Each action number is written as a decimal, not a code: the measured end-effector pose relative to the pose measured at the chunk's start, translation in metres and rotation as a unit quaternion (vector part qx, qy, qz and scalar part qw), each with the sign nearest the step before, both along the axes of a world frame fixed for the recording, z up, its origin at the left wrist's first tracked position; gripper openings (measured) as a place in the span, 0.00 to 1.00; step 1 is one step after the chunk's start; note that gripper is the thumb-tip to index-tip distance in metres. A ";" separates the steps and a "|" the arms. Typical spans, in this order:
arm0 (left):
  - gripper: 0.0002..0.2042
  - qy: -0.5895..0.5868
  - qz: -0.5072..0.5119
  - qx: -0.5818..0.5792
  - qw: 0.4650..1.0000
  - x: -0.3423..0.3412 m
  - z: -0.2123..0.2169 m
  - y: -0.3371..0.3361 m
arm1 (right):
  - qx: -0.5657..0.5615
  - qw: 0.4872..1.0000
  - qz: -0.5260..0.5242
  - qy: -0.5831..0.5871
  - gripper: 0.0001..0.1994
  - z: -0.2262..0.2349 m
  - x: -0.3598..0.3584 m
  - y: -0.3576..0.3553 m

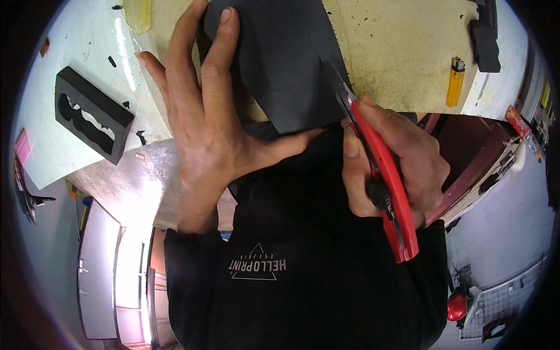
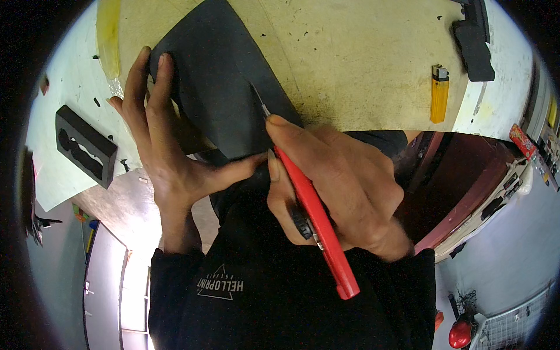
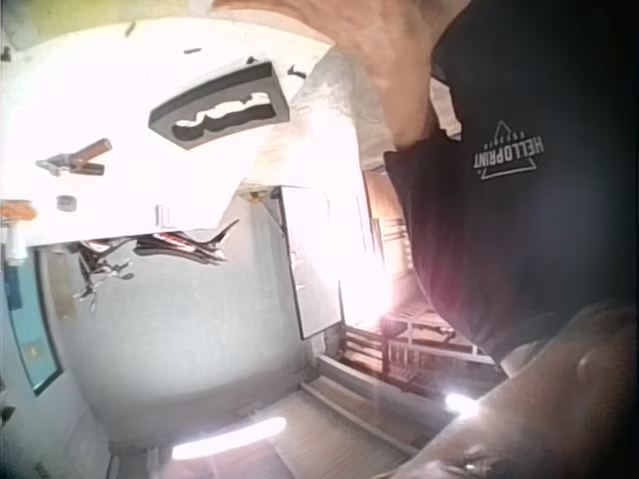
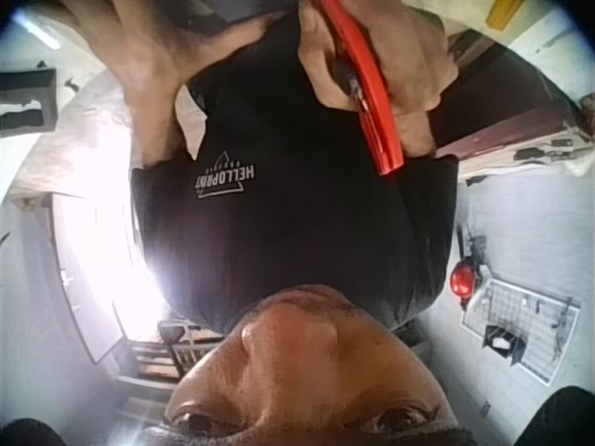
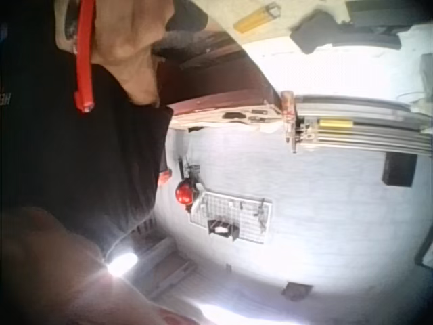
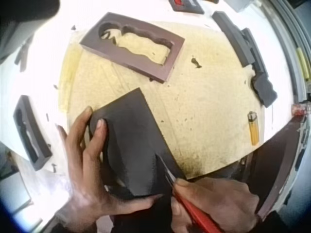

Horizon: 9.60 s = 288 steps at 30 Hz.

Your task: The person uses a red utility knife to cut a rectangular piece of dark gray foam on a white table. They score the foam, remove a rectangular section, and refine the edges of the cutout.

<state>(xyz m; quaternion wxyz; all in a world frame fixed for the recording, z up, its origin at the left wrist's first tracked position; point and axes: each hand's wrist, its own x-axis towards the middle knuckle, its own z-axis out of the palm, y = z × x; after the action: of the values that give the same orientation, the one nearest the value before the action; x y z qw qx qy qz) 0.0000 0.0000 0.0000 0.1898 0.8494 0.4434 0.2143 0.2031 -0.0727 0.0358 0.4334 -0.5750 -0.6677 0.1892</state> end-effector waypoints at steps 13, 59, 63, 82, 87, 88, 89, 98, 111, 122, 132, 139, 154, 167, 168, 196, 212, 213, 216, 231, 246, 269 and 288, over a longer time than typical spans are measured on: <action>0.61 -0.055 0.079 0.009 0.995 0.011 -0.009 -0.021 | -0.020 0.998 -0.062 0.024 0.21 0.004 -0.015 -0.006; 0.42 -0.023 -0.123 -0.006 0.992 0.015 0.004 0.030 | -0.068 0.995 -0.024 -0.068 0.15 0.018 0.014 0.009; 0.42 -0.017 -0.114 -0.006 0.993 0.017 0.004 0.025 | -0.055 0.995 -0.052 -0.070 0.16 0.018 0.007 0.005; 0.41 -0.016 -0.052 0.013 0.998 0.019 0.000 0.003 | 0.013 0.999 -0.035 -0.035 0.19 0.003 0.005 -0.002; 0.41 -0.015 -0.048 0.017 0.999 0.019 -0.001 0.000 | 0.017 0.998 -0.038 -0.036 0.20 0.001 0.003 -0.007; 0.41 -0.016 -0.047 0.018 0.999 0.019 -0.001 -0.001 | 0.016 0.998 -0.039 -0.035 0.20 0.001 0.003 -0.008; 0.41 -0.017 -0.047 0.018 0.999 0.019 -0.002 -0.001 | 0.016 0.998 -0.040 -0.035 0.20 0.001 0.003 -0.009; 0.42 -0.013 -0.049 0.025 0.998 0.021 -0.002 -0.001 | 0.004 0.999 -0.037 -0.031 0.20 0.005 0.002 -0.012; 0.44 -0.028 -0.020 0.035 0.999 0.016 -0.012 -0.012 | -0.020 0.998 -0.057 -0.002 0.20 0.008 -0.004 -0.018; 0.46 -0.015 0.004 0.029 0.999 0.017 -0.008 -0.021 | -0.046 0.994 -0.091 0.028 0.20 0.013 -0.012 -0.023; 0.47 -0.008 0.018 0.034 0.999 0.019 -0.007 -0.024 | -0.028 0.995 -0.096 0.022 0.20 0.011 -0.015 -0.025; 0.41 -0.024 0.010 0.056 0.998 0.022 -0.003 -0.022 | -0.026 0.986 -0.166 0.000 0.16 0.023 -0.004 -0.041; 0.44 -0.036 -0.063 -0.073 0.995 -0.034 0.014 0.012 | -0.058 0.991 -0.042 0.114 0.18 0.005 0.012 -0.020; 0.44 -0.023 -0.153 -0.074 0.985 -0.028 0.010 0.071 | -0.021 0.997 0.060 0.051 0.17 0.004 -0.006 0.028; 0.44 -0.022 -0.154 -0.074 0.985 -0.028 0.010 0.072 | -0.019 0.995 0.080 0.053 0.16 0.002 -0.004 0.029; 0.26 -0.094 -0.059 -0.082 0.990 -0.012 0.016 0.060 | 0.066 0.984 -0.076 0.145 0.17 -0.024 0.000 0.028; 0.18 -0.086 -0.058 -0.107 0.989 -0.015 0.016 0.061 | 0.081 0.992 0.000 0.096 0.16 -0.015 -0.031 0.029; 0.18 -0.088 -0.057 -0.101 0.989 -0.015 0.014 0.061 | 0.076 0.993 0.006 0.090 0.16 -0.016 -0.034 0.030; 0.20 -0.075 -0.061 -0.092 0.991 -0.015 0.013 0.060 | 0.066 0.995 0.022 0.067 0.17 -0.018 -0.038 0.032; 0.19 -0.083 -0.059 -0.087 0.991 -0.015 0.009 0.062 | 0.053 0.998 0.045 0.007 0.18 -0.015 -0.043 0.034; 0.18 -0.080 -0.055 -0.083 0.992 -0.014 0.008 0.060 | 0.074 0.996 0.045 -0.003 0.20 -0.019 -0.044 0.034; 0.17 -0.069 -0.042 -0.077 0.994 -0.012 0.009 0.057 | -0.022 0.993 0.104 -0.055 0.23 0.002 -0.041 0.039; 0.18 -0.058 0.018 -0.095 0.994 -0.005 0.016 0.044 | 0.033 0.993 0.044 0.107 0.13 -0.003 -0.003 0.041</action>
<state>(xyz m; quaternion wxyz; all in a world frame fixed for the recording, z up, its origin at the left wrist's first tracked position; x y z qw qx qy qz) -0.0046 0.0441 0.0161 0.2915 0.8054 0.4650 0.2238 0.2004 -0.0321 0.0324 0.5121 -0.5068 -0.6483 0.2461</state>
